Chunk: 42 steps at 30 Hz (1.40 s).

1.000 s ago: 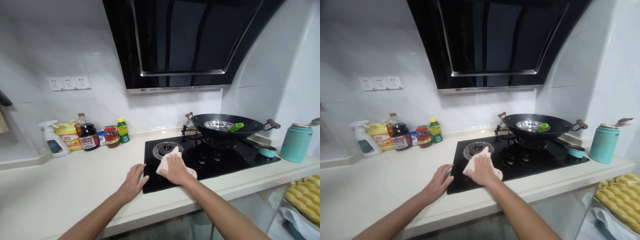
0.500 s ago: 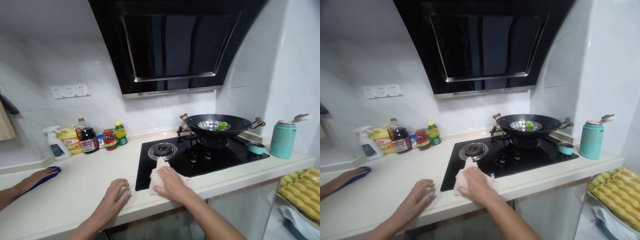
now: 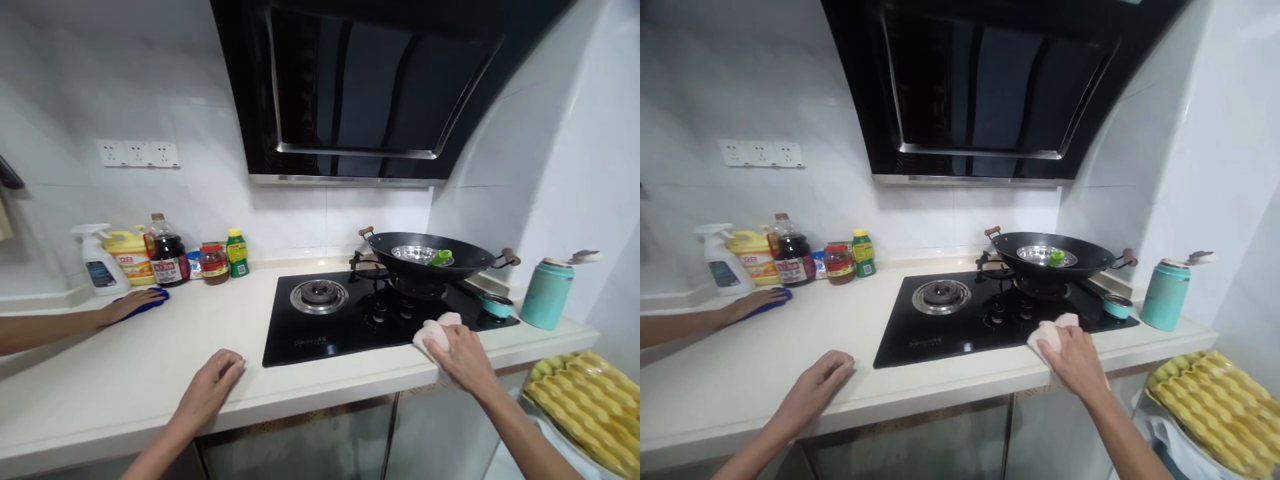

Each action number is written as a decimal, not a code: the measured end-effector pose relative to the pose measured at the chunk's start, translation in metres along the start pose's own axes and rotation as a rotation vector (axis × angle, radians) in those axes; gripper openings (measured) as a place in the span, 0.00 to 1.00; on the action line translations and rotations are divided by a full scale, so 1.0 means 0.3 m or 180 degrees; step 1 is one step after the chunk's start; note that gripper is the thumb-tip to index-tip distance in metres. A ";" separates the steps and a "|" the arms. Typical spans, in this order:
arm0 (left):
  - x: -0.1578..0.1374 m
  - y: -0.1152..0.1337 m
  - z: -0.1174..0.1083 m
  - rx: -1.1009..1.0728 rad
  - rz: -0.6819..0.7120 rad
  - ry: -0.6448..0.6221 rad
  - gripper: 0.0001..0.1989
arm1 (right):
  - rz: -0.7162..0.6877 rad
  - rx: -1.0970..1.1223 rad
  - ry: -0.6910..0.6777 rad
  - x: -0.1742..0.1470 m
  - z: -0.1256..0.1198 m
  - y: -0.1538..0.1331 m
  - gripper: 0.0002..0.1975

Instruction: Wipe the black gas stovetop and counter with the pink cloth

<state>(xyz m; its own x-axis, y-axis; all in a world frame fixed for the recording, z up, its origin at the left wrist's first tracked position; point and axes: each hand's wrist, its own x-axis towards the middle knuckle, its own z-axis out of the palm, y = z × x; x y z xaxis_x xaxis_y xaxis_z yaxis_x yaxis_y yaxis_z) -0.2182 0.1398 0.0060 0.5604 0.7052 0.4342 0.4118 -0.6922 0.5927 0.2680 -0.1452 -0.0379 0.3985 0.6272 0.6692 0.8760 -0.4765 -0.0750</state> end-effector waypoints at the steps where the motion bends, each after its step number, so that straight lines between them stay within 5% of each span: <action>1: -0.001 0.000 -0.001 -0.0018 0.0023 -0.0031 0.19 | 0.0190 -0.0198 -0.0038 0.004 0.006 0.039 0.25; 5: -0.006 -0.004 0.001 -0.0062 0.0145 -0.0034 0.22 | 0.1041 -0.0798 -0.0095 0.009 0.014 0.106 0.35; 8: -0.005 0.006 0.008 0.0010 0.0147 -0.0087 0.24 | 0.1050 -0.0978 -0.0046 -0.007 0.001 0.036 0.33; 11: -0.002 0.022 0.013 0.0181 0.0146 -0.0137 0.24 | 0.0755 -0.0706 -0.0028 -0.034 -0.013 -0.139 0.29; 18: -0.013 0.017 0.014 0.0154 0.0317 0.0202 0.20 | 0.0116 0.0541 0.0173 -0.084 -0.005 -0.718 0.26; 21: -0.039 0.058 0.052 0.0300 0.0789 0.0516 0.15 | -0.0208 0.1171 0.0328 -0.104 0.009 -0.906 0.27; 24: -0.078 0.164 0.110 0.0419 0.1458 0.0389 0.13 | -0.0473 0.1835 0.0446 -0.130 0.022 -0.994 0.29; 27: -0.106 0.289 0.151 0.0622 0.1926 0.0001 0.20 | -0.0400 0.2784 0.0249 -0.145 0.017 -0.965 0.24; 30: -0.107 0.385 0.166 0.1038 0.2117 -0.0431 0.26 | -0.0077 0.3461 0.0135 -0.111 -0.011 -0.826 0.18; 36: -0.039 0.522 0.223 0.2265 0.1595 -0.0935 0.23 | -0.0001 0.2231 0.0666 0.071 -0.022 -0.454 0.13; 42: 0.010 0.519 0.410 0.2577 0.1606 -0.0783 0.33 | -0.0305 0.1399 -0.0173 0.084 0.073 -0.336 0.14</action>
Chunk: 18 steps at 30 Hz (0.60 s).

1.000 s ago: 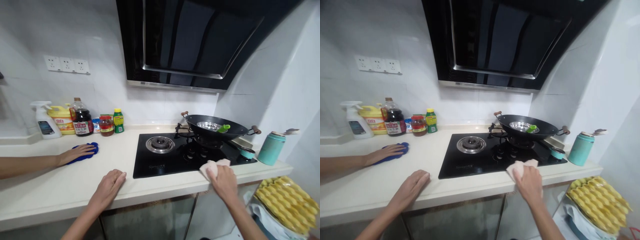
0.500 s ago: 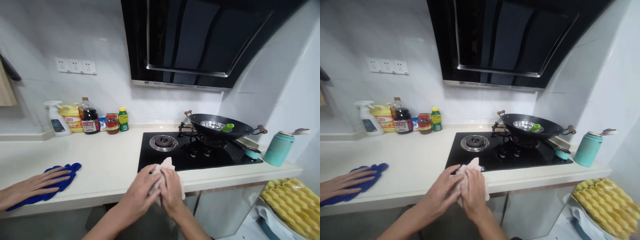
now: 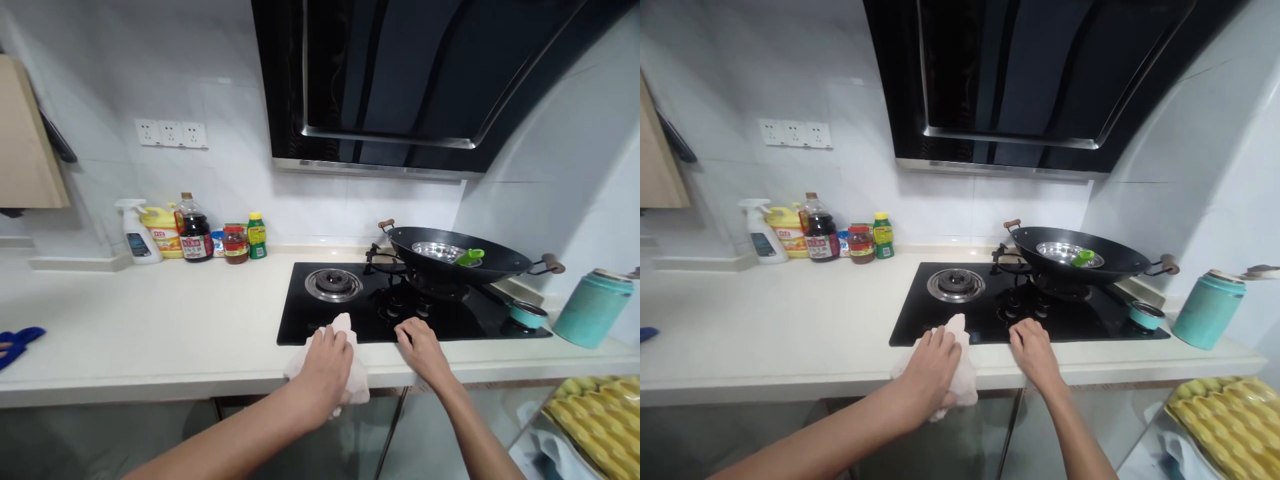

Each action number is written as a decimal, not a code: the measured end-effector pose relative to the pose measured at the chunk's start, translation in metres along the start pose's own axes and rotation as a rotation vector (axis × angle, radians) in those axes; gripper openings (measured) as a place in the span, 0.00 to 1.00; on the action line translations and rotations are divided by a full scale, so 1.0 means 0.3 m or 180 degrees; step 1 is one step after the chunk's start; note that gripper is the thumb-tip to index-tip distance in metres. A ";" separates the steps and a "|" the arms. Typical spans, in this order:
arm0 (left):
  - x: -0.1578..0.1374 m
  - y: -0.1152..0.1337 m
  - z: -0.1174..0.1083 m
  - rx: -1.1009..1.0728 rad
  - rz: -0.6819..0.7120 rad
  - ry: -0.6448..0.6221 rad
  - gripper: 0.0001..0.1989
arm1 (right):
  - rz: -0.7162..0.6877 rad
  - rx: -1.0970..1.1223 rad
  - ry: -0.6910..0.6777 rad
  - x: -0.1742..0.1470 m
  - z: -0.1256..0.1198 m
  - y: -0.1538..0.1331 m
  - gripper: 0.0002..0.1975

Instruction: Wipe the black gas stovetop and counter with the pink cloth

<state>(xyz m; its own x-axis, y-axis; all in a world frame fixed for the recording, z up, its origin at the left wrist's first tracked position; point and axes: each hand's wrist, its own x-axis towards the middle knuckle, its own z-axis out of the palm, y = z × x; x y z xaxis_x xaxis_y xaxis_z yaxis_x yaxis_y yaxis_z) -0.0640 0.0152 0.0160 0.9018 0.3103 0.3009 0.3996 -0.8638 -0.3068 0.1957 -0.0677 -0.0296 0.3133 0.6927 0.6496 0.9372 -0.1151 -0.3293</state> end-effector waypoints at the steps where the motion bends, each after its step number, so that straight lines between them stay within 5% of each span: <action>1: 0.013 0.021 0.033 0.0044 -0.0005 0.0115 0.31 | -0.0003 -0.0054 -0.0056 -0.008 0.009 0.003 0.15; 5: 0.059 0.125 0.124 0.0278 0.0060 0.0341 0.20 | 0.0066 -0.0097 -0.0025 -0.020 0.022 0.009 0.16; 12: 0.159 0.295 0.115 0.0232 0.0561 0.0954 0.20 | 0.0247 0.0181 0.0022 -0.018 0.023 0.060 0.20; 18: 0.157 0.293 0.140 0.0099 0.0440 0.0958 0.24 | 0.0640 0.0318 0.0005 -0.022 0.014 0.077 0.23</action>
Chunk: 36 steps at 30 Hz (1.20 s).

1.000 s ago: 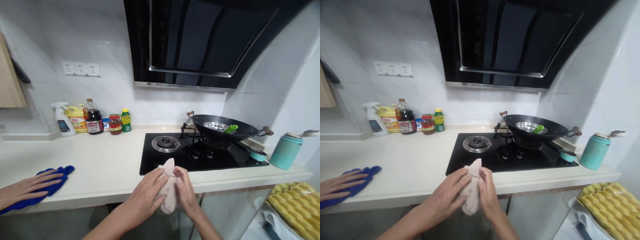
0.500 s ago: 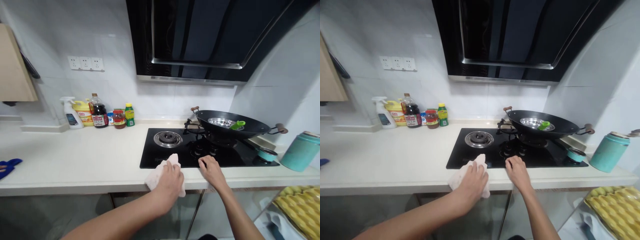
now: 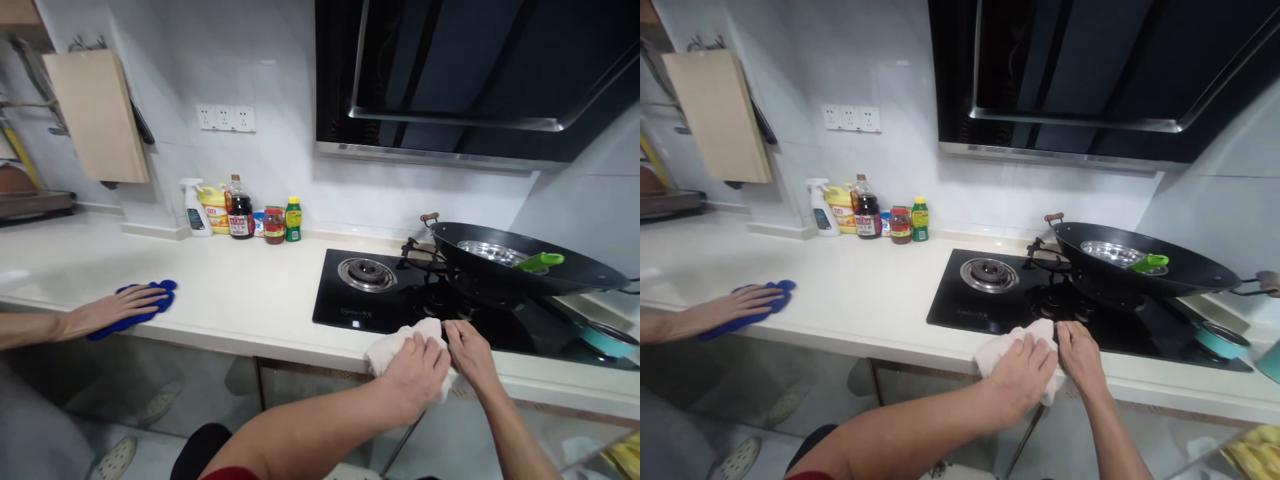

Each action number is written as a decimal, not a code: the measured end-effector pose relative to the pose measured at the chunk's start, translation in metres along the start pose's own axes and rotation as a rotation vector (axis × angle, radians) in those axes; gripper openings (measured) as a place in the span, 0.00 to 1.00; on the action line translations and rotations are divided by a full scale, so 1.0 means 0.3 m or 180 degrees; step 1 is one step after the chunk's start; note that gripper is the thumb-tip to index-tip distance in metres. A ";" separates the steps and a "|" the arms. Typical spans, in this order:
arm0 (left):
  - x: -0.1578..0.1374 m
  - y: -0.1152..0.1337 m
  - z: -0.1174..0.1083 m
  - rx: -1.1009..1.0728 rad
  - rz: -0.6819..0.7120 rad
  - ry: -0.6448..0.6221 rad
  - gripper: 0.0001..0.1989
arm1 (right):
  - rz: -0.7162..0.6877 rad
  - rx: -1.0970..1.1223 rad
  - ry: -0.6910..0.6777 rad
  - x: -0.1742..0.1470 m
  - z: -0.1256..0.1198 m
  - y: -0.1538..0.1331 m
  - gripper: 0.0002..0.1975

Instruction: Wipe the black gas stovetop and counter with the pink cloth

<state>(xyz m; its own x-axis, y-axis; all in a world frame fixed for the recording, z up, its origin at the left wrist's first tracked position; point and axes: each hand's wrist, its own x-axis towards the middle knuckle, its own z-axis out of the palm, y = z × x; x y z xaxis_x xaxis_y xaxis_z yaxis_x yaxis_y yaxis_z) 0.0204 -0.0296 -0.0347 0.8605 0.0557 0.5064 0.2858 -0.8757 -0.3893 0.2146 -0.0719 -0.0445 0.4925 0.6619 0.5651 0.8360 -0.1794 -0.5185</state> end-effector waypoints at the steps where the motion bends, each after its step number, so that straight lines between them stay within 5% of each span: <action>1: -0.018 -0.016 0.000 -0.0052 -0.0043 -0.0005 0.25 | -0.0006 0.0000 -0.0011 0.000 0.000 0.003 0.23; 8: -0.228 -0.223 -0.079 -0.0371 -0.0327 -0.0497 0.28 | -0.0001 -0.0064 -0.0021 0.006 0.010 0.030 0.22; 17: -0.629 -0.584 -0.202 -0.0432 -0.0593 -0.0928 0.43 | -0.0232 -0.0215 -0.0085 0.002 0.021 0.032 0.20; 21: -0.795 -0.709 -0.261 -0.0074 -0.1143 -0.0980 0.45 | -0.0352 -0.0344 -0.0110 -0.008 0.027 0.039 0.18; 28: -0.949 -0.811 -0.377 0.0490 -0.2401 -0.1285 0.45 | -0.0388 -0.0257 -0.0088 -0.003 0.048 0.073 0.19; 36: -1.040 -0.902 -0.383 0.0030 -0.2321 -0.1072 0.33 | -0.0240 -0.0119 -0.0351 -0.009 0.033 0.095 0.21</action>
<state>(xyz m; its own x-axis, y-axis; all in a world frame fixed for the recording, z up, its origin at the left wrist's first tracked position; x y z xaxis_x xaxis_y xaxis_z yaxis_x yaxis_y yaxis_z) -0.3738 0.1350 0.0011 0.5362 0.7553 0.3769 0.8273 -0.5589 -0.0571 0.2348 -0.0717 -0.0670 0.4002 0.7500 0.5266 0.8791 -0.1518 -0.4519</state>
